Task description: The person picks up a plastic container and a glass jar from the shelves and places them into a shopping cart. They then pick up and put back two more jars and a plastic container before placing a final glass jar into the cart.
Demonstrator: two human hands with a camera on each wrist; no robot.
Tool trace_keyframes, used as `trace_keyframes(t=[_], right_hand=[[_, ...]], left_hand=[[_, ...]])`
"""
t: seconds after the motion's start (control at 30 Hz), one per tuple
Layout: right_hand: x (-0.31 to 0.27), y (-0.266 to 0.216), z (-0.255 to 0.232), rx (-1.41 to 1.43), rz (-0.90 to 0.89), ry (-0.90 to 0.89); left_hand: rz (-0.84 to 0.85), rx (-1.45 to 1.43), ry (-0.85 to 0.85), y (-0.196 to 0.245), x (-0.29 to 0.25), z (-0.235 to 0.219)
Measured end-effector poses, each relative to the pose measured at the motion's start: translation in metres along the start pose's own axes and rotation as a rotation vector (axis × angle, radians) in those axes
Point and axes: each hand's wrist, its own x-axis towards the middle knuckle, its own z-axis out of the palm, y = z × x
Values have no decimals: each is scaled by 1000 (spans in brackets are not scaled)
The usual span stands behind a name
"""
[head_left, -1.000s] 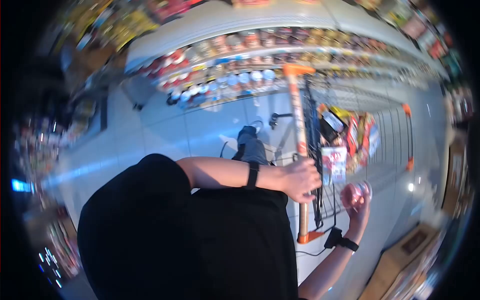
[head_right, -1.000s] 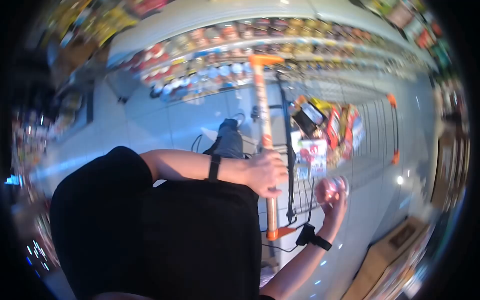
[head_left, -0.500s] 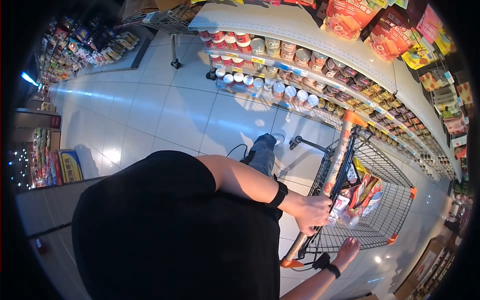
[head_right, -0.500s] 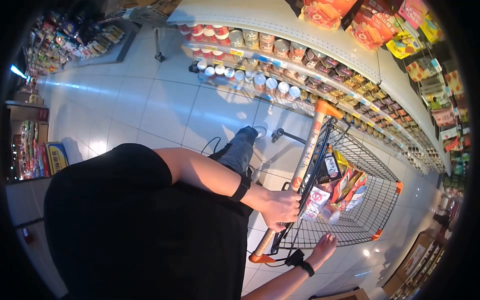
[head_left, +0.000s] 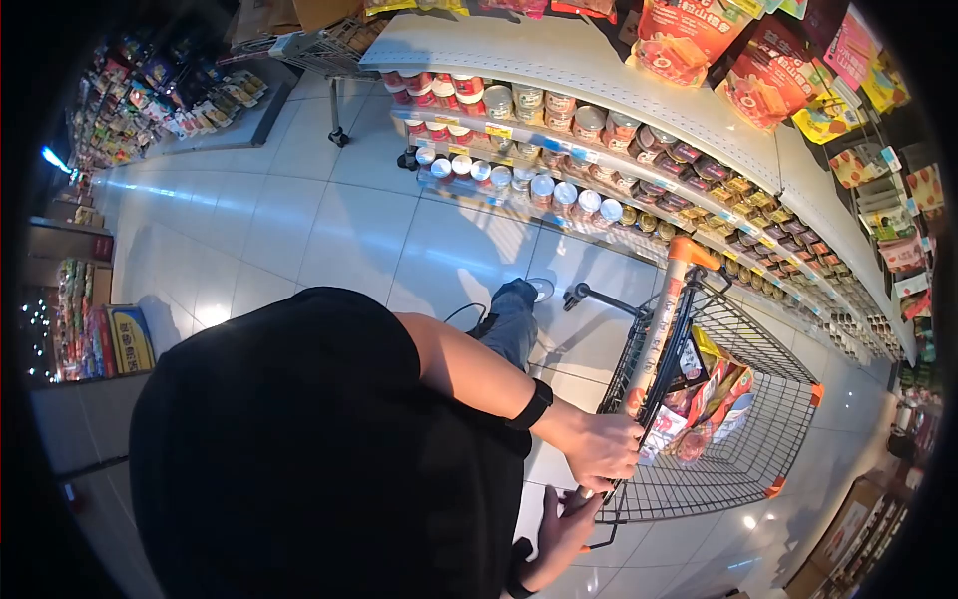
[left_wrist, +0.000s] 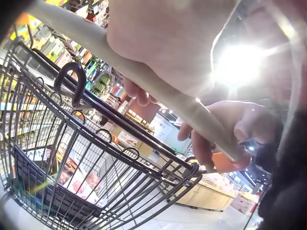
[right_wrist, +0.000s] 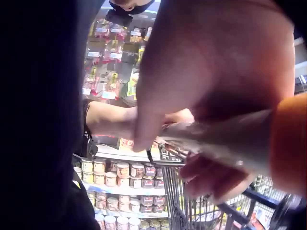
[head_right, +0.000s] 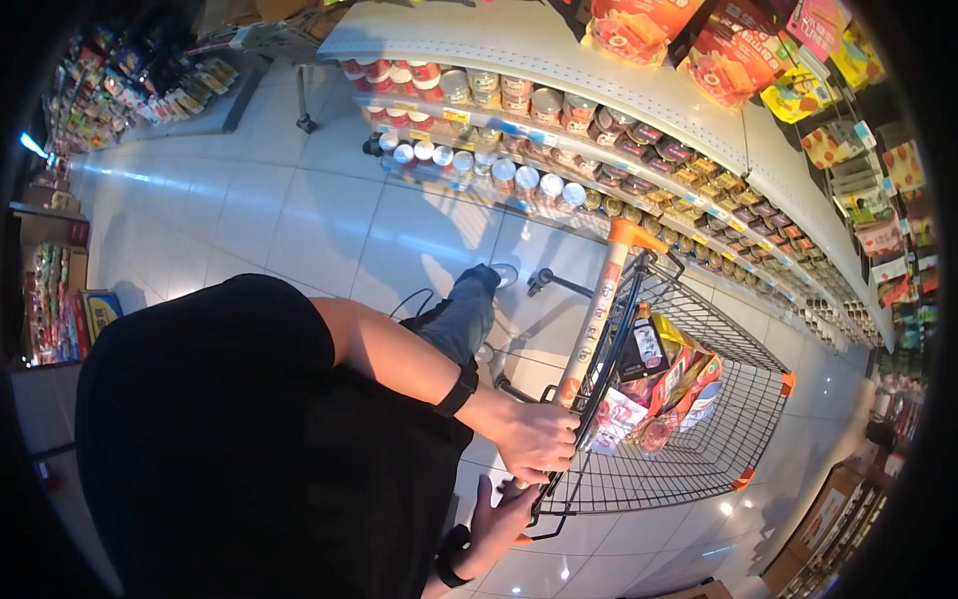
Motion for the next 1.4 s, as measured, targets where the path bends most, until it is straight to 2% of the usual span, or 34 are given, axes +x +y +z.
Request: trace_keyframes(t=[0.07, 0.1, 0.17, 0.27, 0.3, 0.33, 0.37, 0.43, 0.5, 0.57, 0.63, 0.73, 0.77, 0.83, 0.9, 0.97, 1.03, 1.07, 1.13, 1.2, 1.27, 1.3, 1.33, 1.37, 1.4], right_hand=[[5, -29, 13, -122, 299, 241], [5, -24, 18, -119, 304, 242], [9, -11, 29, -175, 239, 419], [12, -23, 27, -215, 306, 427], [13, -28, 26, -239, 357, 416], [16, -23, 30, -262, 265, 498], [18, -25, 30, -263, 274, 502], [25, -32, 30, -324, 364, 521], [29, -36, 30, -314, 389, 553], [33, -40, 30, -344, 496, 498], [39, -42, 32, -368, 508, 517], [47, -40, 35, -388, 568, 518], [50, -39, 37, -406, 568, 526], [57, -41, 37, -429, 582, 530], [68, -48, 36, -366, 639, 525], [74, -42, 41, -377, 647, 534], [80, -39, 44, -398, 613, 526], [83, -36, 47, -406, 575, 554], [91, -39, 47, -391, 599, 543], [102, -44, 48, -373, 627, 543], [112, -51, 48, -295, 672, 585], [117, -54, 46, -297, 691, 579], [123, -57, 45, -345, 628, 592], [128, -60, 44, -392, 562, 604], [133, -64, 43, -344, 630, 586]], left_hand=[[17, -40, -3, -3, -1, 2], [28, -79, -4, -3, -1, 2], [45, -172, -15, -7, 0, -8], [98, -432, 236, -11, 7, -40], [105, -440, 235, -16, 6, -56], [37, -422, 336, -24, 5, -72], [-33, -403, 437, -35, 1, -87], [-188, -284, 535, -72, -14, -109], [-433, -140, 540, -106, -31, -134], [-710, -191, 568, -152, -60, -139], [-869, -156, 579, -188, -79, -149], [-1017, -186, 596, -245, -91, -147], [-1015, -194, 588, -270, -95, -142], [-1167, -362, 754, -329, -101, -126], [-1128, -278, 743, -393, -92, -113], [-1126, -138, 866, -453, -81, -98], [-1288, -51, 791, -501, -66, -94], [-1261, -119, 839, -515, -58, -93], [-1278, -53, 910, -569, -65, -75], [-1237, 118, 960, -612, -73, -65], [-1240, 269, 937, -624, -61, -65], [-1293, 270, 976, -631, -57, -63], [-1345, 274, 1015, -636, -53, -60], [-1349, 268, 999, -640, -51, -62], [-1414, 305, 894, -649, -55, -62]])
